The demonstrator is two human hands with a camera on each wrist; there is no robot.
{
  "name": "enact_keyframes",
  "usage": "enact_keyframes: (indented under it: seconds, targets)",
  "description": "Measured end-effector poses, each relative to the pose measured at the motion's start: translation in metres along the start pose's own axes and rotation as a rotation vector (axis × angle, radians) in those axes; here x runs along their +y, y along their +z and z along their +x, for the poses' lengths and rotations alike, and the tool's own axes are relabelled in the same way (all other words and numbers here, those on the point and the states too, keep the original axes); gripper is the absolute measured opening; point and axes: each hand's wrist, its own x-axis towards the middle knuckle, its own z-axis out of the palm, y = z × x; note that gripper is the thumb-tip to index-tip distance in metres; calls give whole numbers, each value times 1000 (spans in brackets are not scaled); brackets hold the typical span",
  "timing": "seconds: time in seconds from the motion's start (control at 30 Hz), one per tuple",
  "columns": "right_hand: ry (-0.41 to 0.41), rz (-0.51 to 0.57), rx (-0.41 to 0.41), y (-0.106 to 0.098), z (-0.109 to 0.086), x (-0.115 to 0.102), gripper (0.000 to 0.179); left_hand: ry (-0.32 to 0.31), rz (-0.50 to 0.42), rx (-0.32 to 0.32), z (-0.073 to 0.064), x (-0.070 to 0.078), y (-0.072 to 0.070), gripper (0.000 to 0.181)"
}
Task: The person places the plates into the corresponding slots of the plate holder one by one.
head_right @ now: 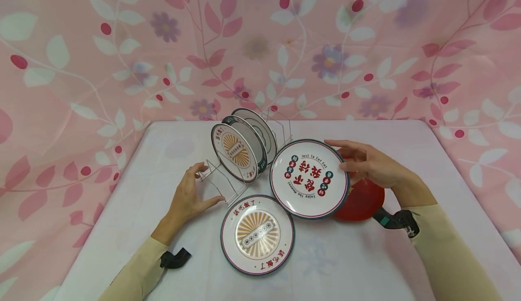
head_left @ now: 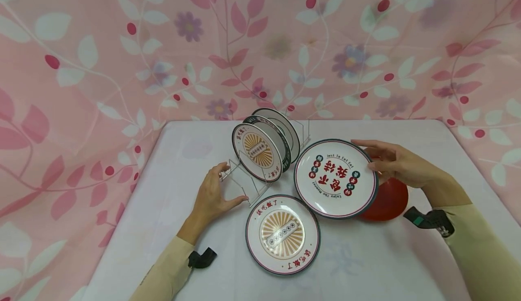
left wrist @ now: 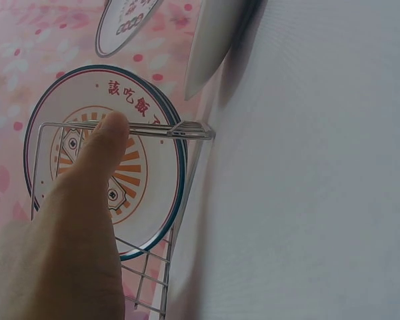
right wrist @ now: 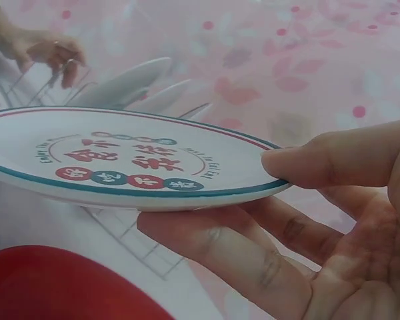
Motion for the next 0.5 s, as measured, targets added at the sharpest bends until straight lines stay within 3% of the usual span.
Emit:
enact_keyframes:
  seconds: [0.3,0.5]
  targets:
    - [-31,-13,35,-15,2,-19,60,19,-14,6,1,-1,1,108]
    - [-71,57,22,-32,12,-46,62,13,-18,-4,2,1,0,108]
